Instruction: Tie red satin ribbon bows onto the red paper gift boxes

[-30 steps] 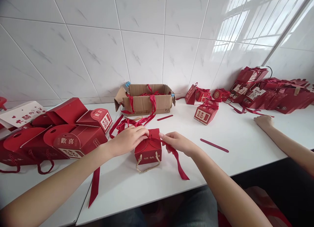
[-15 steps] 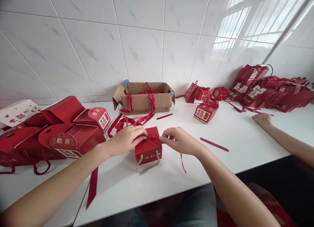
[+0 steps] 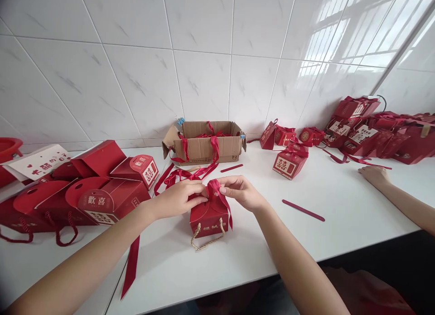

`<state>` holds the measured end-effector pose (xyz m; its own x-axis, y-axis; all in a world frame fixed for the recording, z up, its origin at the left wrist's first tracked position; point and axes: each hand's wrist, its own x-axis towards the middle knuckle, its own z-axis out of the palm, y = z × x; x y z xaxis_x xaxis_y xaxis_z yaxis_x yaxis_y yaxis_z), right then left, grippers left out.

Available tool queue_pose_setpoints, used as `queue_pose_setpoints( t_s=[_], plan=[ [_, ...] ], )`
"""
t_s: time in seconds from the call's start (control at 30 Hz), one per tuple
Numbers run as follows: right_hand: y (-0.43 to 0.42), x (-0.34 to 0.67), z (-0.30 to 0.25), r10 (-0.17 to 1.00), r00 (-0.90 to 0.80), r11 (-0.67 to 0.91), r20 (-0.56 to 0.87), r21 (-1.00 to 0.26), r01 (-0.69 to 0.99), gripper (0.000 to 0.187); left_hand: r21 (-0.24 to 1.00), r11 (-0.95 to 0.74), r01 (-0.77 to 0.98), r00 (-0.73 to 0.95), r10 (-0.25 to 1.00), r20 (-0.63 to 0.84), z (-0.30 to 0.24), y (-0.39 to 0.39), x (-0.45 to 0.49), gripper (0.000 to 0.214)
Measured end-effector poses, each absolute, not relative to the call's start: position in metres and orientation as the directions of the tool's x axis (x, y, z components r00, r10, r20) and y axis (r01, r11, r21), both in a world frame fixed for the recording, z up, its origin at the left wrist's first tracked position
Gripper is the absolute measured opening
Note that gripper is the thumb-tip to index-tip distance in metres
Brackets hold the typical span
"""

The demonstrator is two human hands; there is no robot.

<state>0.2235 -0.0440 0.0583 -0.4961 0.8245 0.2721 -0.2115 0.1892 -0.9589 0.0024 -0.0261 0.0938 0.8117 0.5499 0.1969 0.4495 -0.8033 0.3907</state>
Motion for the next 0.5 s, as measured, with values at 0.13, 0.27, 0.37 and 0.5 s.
queue_pose_setpoints(
  t_s=[0.13,0.27,0.37,0.5],
  plan=[
    [-0.049,0.222,0.057,0.857,-0.444,0.203,0.262,-0.963,-0.176,0.024,0.317,-0.778,0.543,0.776,0.609,0.165,0.104,-0.028,0.001,0.025],
    [-0.056,0.216,0.06,0.874,-0.42,0.207,0.246,-0.969,-0.136,0.032,0.327,-0.74,0.588,0.687,0.67,0.281,0.107,-0.03,0.004,0.031],
    [-0.06,0.212,0.061,0.903,-0.355,0.246,0.242,-0.969,-0.034,0.036,0.535,-0.688,0.49,0.636,0.702,0.32,0.103,-0.032,0.012,0.037],
    [-0.061,0.208,0.059,0.94,-0.248,0.263,0.233,-0.96,0.095,0.036,0.683,-0.559,0.47,0.495,0.807,0.321,0.097,-0.034,0.021,0.028]
  ],
)
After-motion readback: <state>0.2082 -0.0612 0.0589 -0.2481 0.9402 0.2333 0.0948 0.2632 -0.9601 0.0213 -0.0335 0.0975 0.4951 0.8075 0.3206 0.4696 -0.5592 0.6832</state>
